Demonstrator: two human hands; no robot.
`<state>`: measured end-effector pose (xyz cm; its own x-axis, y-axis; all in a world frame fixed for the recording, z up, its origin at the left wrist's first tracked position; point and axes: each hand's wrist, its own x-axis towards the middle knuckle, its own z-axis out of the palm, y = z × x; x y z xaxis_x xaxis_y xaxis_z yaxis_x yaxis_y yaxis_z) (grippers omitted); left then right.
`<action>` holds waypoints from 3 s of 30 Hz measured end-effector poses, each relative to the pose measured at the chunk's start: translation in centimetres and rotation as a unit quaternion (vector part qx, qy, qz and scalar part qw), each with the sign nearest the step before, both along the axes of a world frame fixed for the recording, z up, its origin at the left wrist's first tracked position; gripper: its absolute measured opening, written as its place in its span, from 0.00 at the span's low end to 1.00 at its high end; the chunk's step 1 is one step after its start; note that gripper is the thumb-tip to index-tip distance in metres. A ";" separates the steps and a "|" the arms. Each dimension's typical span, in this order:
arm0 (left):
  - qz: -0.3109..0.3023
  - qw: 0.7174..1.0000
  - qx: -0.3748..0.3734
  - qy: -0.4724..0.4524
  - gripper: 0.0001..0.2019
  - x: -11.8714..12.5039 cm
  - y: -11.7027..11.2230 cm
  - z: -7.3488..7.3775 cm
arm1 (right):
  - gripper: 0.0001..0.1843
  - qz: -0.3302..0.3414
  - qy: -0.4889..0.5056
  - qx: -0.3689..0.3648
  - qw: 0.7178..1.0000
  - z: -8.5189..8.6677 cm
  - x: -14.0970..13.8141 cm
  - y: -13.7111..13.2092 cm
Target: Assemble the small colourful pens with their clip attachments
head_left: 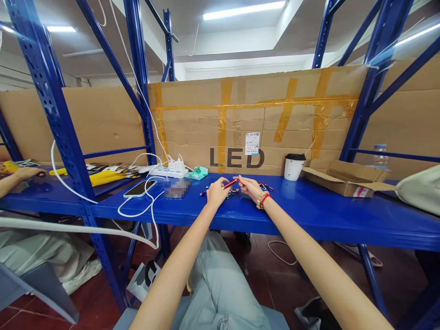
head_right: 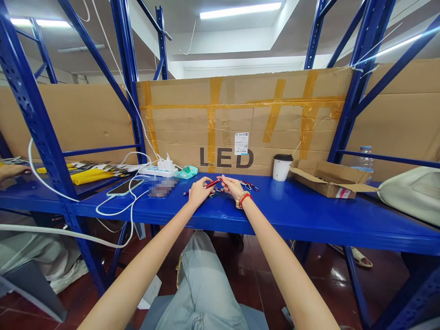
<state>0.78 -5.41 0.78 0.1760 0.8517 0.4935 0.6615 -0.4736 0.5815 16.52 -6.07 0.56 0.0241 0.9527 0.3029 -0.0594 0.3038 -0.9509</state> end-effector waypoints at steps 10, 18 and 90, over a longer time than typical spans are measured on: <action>-0.022 0.999 0.019 -0.020 0.13 0.0 0.1 -0.1 | 0.36 -0.012 -0.116 0.037 0.992 -0.4 -0.4 0.2; -0.004 1.000 0.011 -0.029 0.14 0.0 -0.1 0.0 | 0.31 -0.043 -0.208 0.071 0.975 -0.5 -0.4 0.3; -0.018 0.997 0.022 0.069 0.15 0.4 0.2 -0.2 | 0.09 -0.131 -0.110 0.078 0.982 -0.6 -0.2 0.7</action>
<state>1.21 -5.24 0.63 0.2756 0.8219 0.4986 0.7156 -0.5217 0.4645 16.29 -5.42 0.00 0.1795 0.8645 0.4696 0.2427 0.4237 -0.8727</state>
